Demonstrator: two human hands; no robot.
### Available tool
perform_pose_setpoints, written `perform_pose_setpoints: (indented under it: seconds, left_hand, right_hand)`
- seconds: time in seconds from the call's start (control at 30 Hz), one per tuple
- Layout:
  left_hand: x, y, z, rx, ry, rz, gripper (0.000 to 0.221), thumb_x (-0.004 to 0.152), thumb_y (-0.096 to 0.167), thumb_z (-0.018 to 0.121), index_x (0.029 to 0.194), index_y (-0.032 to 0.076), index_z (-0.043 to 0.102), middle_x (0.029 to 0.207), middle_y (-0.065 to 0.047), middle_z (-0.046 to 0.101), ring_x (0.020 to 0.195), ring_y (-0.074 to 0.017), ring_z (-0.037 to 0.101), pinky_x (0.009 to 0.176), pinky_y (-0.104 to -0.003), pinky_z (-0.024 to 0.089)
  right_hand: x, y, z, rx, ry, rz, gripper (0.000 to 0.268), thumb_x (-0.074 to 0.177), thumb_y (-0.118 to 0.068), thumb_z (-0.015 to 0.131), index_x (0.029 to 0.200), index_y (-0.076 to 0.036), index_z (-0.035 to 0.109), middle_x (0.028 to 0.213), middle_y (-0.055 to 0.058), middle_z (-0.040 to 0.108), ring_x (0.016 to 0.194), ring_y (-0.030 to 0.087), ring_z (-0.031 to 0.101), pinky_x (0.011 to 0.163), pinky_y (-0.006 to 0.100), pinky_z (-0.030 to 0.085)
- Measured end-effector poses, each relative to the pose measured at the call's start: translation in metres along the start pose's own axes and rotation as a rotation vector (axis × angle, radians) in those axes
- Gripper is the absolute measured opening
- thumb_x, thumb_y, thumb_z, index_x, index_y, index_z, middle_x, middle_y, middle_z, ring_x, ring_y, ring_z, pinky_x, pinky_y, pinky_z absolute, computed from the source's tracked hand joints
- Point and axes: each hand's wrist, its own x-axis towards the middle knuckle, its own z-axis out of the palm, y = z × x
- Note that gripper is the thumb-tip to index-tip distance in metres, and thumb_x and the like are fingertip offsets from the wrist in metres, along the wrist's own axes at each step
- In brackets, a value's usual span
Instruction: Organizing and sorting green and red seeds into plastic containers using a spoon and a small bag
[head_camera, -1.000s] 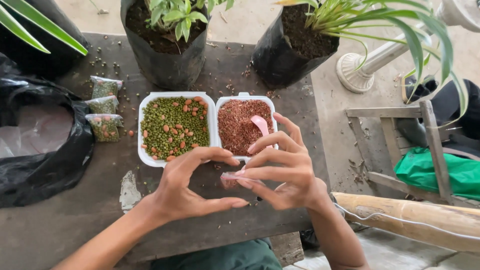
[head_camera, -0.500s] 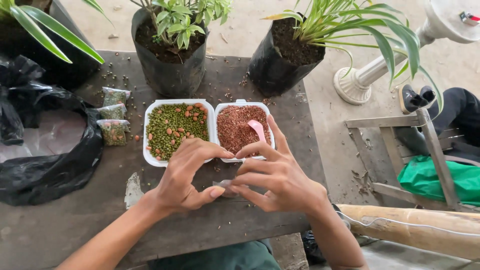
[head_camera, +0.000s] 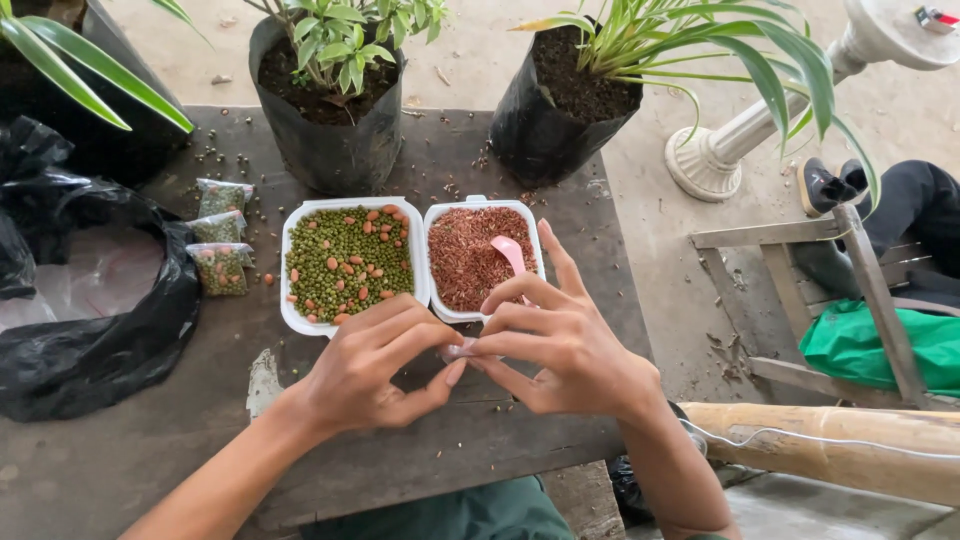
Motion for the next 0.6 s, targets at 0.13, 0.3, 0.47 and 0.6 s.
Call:
perform_pose_setpoints:
  seconds: [0.13,0.3,0.47,0.6]
  left_hand:
    - [0.006,0.003,-0.008,-0.021,-0.051,0.002,0.006,0.091,0.006,0.067,0.094,0.002,0.063,0.084,-0.009,0.064,0.068,-0.0245,0.056,0.063,-0.032,0.047]
    - [0.007,0.001,-0.011,-0.159,-0.123,-0.057,0.005,0.093,0.003,0.069,0.097,0.001,0.067,0.086,-0.008,0.068,0.073,-0.0232,0.061,0.070,-0.033,0.052]
    - [0.004,-0.003,-0.011,-0.164,-0.163,-0.073,0.006,0.093,0.004,0.070,0.098,0.001,0.069,0.089,-0.009,0.070,0.078,-0.0240,0.063,0.075,-0.035,0.054]
    - [0.005,-0.003,-0.014,-0.125,-0.191,-0.086,0.006,0.094,0.006,0.070,0.098,0.003,0.069,0.091,-0.008,0.070,0.079,-0.0238,0.065,0.077,-0.035,0.054]
  right_hand:
    - [-0.001,0.001,0.001,0.020,-0.017,0.018,0.004,0.092,-0.016,0.078,0.092,-0.013,0.076,0.082,-0.007,0.069,0.093,0.019,0.063,0.120,0.075,0.017]
    - [-0.001,0.004,0.001,0.035,-0.028,0.041,0.003,0.091,-0.016,0.077,0.092,-0.013,0.076,0.084,-0.004,0.068,0.093,0.019,0.062,0.121,0.073,0.016]
    - [-0.002,0.005,0.002,0.003,-0.083,0.057,0.007,0.092,-0.017,0.075,0.093,-0.011,0.073,0.090,0.003,0.065,0.098,0.021,0.059,0.121,0.076,0.011]
    - [-0.002,0.005,0.002,0.000,-0.081,0.045,0.004,0.093,-0.015,0.074,0.093,-0.010,0.073,0.087,0.002,0.064,0.097,0.022,0.058,0.120,0.077,0.010]
